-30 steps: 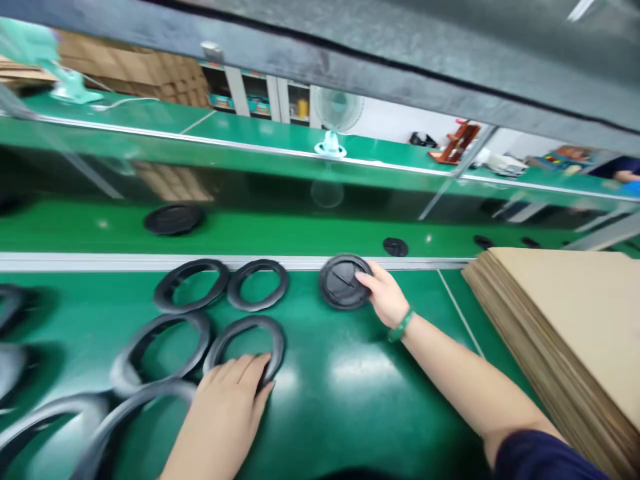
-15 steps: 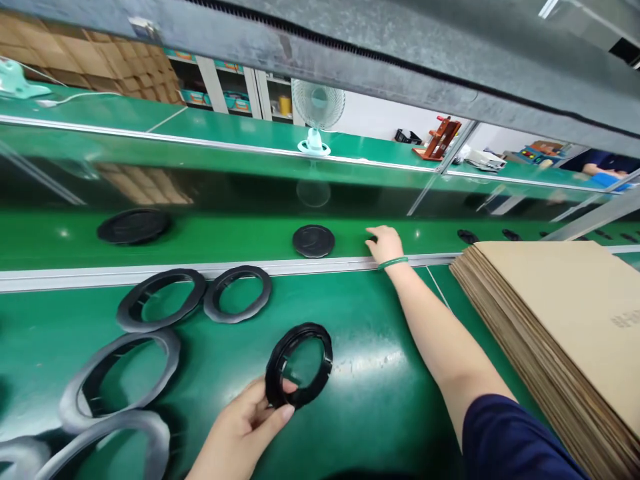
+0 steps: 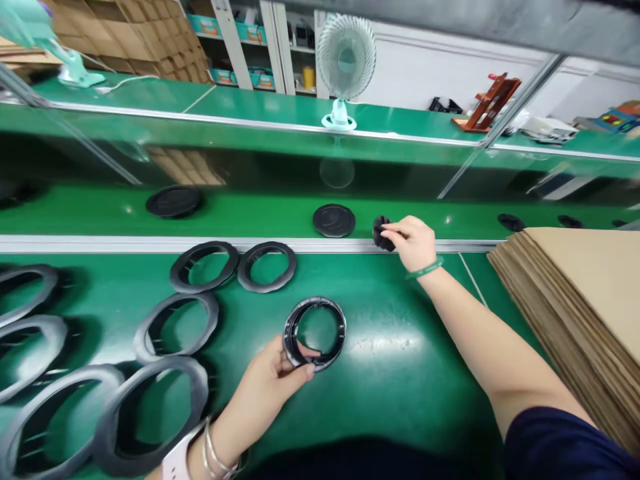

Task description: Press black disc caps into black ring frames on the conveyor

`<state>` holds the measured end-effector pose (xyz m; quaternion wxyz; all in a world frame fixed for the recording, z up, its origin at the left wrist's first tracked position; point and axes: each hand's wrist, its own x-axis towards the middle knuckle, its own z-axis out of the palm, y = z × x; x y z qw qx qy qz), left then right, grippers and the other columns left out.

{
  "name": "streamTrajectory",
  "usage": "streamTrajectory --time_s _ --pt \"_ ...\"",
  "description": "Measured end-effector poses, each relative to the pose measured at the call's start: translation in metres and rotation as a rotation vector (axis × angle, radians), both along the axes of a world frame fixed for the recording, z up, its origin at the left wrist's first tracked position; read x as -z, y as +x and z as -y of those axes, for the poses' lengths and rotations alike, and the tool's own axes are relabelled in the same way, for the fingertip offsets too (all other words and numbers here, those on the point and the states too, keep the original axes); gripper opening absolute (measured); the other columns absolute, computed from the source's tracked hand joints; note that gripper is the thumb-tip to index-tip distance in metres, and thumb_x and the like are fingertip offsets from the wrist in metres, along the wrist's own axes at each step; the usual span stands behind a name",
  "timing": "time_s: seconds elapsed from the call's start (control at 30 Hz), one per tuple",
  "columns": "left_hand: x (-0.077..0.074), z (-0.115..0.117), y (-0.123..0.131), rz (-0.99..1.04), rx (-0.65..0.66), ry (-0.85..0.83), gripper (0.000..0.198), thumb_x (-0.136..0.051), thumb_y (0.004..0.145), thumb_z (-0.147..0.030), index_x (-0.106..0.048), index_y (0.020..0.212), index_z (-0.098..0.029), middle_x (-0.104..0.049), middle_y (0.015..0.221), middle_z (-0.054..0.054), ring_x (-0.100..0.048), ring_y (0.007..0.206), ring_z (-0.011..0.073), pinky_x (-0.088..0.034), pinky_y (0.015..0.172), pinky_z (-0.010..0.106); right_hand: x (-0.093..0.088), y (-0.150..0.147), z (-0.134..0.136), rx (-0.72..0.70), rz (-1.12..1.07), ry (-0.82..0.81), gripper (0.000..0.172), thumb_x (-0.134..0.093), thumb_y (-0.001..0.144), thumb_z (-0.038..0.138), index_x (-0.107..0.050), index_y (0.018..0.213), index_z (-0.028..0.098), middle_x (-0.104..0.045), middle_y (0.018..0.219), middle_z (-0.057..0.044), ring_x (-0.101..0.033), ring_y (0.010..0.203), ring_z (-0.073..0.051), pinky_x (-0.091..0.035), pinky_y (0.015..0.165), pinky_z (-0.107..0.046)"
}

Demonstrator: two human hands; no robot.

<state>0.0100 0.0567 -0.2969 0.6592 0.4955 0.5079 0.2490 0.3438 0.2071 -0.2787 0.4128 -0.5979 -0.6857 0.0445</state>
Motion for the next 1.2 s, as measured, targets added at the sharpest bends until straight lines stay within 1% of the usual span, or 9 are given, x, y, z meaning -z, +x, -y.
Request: streamTrajectory --time_s 0.07,0.13,0.23,0.33,0.5,0.73,0.97,1.07,1.2 --pt "0.0 0.002 0.004 -0.018 -0.041 0.02 0.037 -0.072 0.08 -0.035 -0.054 0.105 -0.016 -0.071 0.103 0.008 -0.069 0.09 0.0219 -0.055 0.084 0.035 -0.011 -0.043 0.042 -0.269 -0.028 0.087 0.01 -0.07 0.097 0.027 -0.077 0.097 0.021 -0.064 0.084 -0.004 -0.06 0.081 -0.022 -0.05 0.078 -0.036" --pt "0.0 0.005 0.008 -0.04 -0.085 0.035 0.039 -0.072 0.079 -0.034 -0.049 0.106 -0.018 -0.071 0.104 0.008 -0.07 0.088 0.0218 -0.056 0.08 0.035 -0.018 -0.081 0.078 -0.466 -0.028 0.077 0.015 -0.064 0.102 0.03 -0.075 0.1 0.021 -0.064 0.083 -0.004 -0.06 0.077 -0.02 -0.049 0.073 -0.034" --pt "0.0 0.007 0.011 -0.066 -0.118 0.029 0.042 -0.073 0.078 -0.033 -0.043 0.104 -0.02 -0.071 0.097 0.006 -0.071 0.083 0.0222 -0.057 0.072 0.034 -0.013 -0.115 0.108 -0.634 0.004 0.1 0.017 -0.055 0.107 0.026 -0.07 0.107 0.018 -0.063 0.084 -0.005 -0.059 0.075 -0.019 -0.049 0.071 -0.032" --pt "0.0 0.007 0.011 -0.021 -0.143 0.0 0.044 -0.074 0.078 -0.033 -0.04 0.104 -0.021 -0.071 0.093 0.003 -0.072 0.083 0.0222 -0.058 0.072 0.033 0.005 -0.124 0.112 -0.654 0.045 0.16 0.018 -0.051 0.108 0.023 -0.067 0.107 0.015 -0.062 0.084 -0.005 -0.058 0.074 -0.018 -0.049 0.069 -0.032" --pt "0.001 0.008 0.011 -0.026 -0.173 -0.008 0.046 -0.076 0.076 -0.035 -0.041 0.103 -0.021 -0.071 0.086 0.001 -0.072 0.081 0.0219 -0.057 0.069 0.031 0.025 -0.122 0.112 -0.655 0.184 0.094 0.019 -0.05 0.107 0.022 -0.067 0.106 0.015 -0.059 0.083 -0.005 -0.057 0.072 -0.018 -0.049 0.066 -0.032" --pt "0.003 0.008 0.01 -0.098 -0.165 0.014 0.048 -0.076 0.076 -0.033 -0.043 0.108 -0.022 -0.069 0.084 -0.001 -0.07 0.074 0.0203 -0.055 0.062 0.028 0.017 -0.121 0.115 -0.709 0.356 0.252 0.024 -0.041 0.103 0.012 -0.063 0.113 0.009 -0.06 0.082 -0.008 -0.056 0.072 -0.021 -0.047 0.057 -0.034" --pt "0.002 0.007 0.01 -0.108 -0.161 0.011 0.046 -0.074 0.075 -0.034 -0.042 0.105 -0.021 -0.07 0.083 0.001 -0.071 0.074 0.022 -0.055 0.062 0.028 0.014 -0.119 0.115 -0.719 0.383 0.286 0.021 -0.046 0.1 0.009 -0.06 0.116 0.011 -0.059 0.083 -0.007 -0.056 0.074 -0.022 -0.047 0.055 -0.033" --pt "0.001 0.007 0.01 -0.096 -0.165 0.006 0.047 -0.075 0.075 -0.034 -0.042 0.106 -0.021 -0.069 0.082 0.0 -0.07 0.073 0.0208 -0.054 0.061 0.027 0.017 -0.12 0.113 -0.701 0.373 0.257 0.021 -0.044 0.102 0.01 -0.062 0.112 0.011 -0.057 0.08 -0.006 -0.054 0.071 -0.021 -0.045 0.055 -0.033" --pt "0.0 0.007 0.011 -0.078 -0.164 -0.002 0.046 -0.075 0.075 -0.033 -0.042 0.105 -0.021 -0.069 0.084 0.0 -0.068 0.071 0.0181 -0.053 0.062 0.026 0.018 -0.123 0.112 -0.68 0.306 0.128 0.027 -0.04 0.106 0.017 -0.067 0.101 0.013 -0.055 0.08 -0.006 -0.052 0.07 -0.019 -0.046 0.061 -0.031"
